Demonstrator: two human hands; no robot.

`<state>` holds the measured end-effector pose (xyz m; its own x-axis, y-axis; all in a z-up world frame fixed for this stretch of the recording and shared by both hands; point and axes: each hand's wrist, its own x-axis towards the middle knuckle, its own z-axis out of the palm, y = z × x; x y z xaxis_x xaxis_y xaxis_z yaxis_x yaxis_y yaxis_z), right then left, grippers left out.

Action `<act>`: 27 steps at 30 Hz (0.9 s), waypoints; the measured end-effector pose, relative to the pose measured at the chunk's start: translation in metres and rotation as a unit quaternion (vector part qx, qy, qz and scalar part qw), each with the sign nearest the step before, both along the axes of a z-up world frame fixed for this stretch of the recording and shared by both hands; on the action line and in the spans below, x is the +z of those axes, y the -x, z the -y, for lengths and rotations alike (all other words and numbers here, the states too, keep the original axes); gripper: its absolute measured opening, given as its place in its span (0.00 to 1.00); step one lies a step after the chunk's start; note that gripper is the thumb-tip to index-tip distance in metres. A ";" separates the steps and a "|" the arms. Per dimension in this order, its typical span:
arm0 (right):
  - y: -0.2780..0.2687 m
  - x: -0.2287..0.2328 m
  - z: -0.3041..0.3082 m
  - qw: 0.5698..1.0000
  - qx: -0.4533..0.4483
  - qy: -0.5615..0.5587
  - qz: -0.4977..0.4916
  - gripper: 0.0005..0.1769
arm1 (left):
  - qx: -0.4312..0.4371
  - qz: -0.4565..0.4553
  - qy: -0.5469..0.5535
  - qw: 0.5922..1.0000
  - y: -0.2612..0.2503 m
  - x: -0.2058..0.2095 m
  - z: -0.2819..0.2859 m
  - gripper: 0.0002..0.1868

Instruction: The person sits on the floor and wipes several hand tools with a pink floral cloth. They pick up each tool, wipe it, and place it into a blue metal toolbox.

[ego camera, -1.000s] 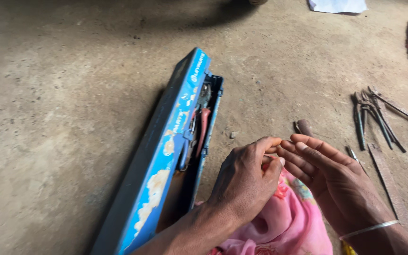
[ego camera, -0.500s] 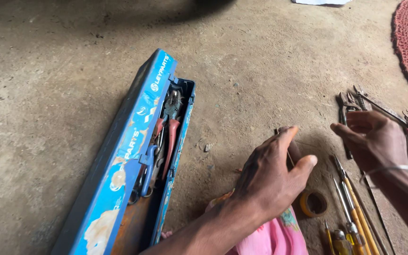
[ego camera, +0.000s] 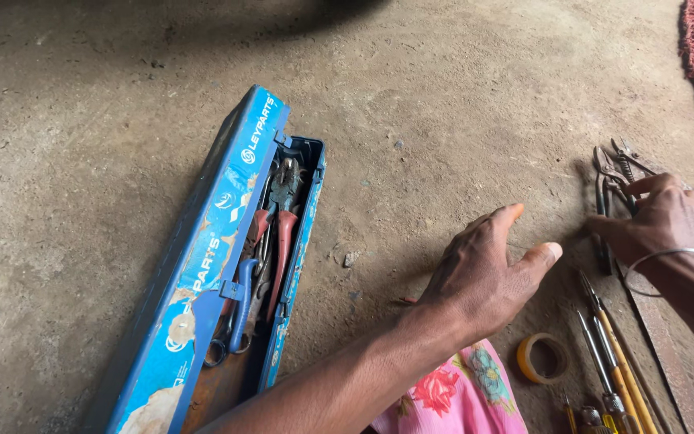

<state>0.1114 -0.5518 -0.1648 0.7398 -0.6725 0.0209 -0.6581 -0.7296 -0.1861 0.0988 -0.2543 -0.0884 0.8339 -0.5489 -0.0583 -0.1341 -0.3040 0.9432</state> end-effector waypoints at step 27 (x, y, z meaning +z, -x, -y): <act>0.121 0.153 -0.290 0.883 0.194 -0.369 0.214 0.31 | 0.096 -0.177 0.254 0.946 0.068 0.045 -0.117 0.19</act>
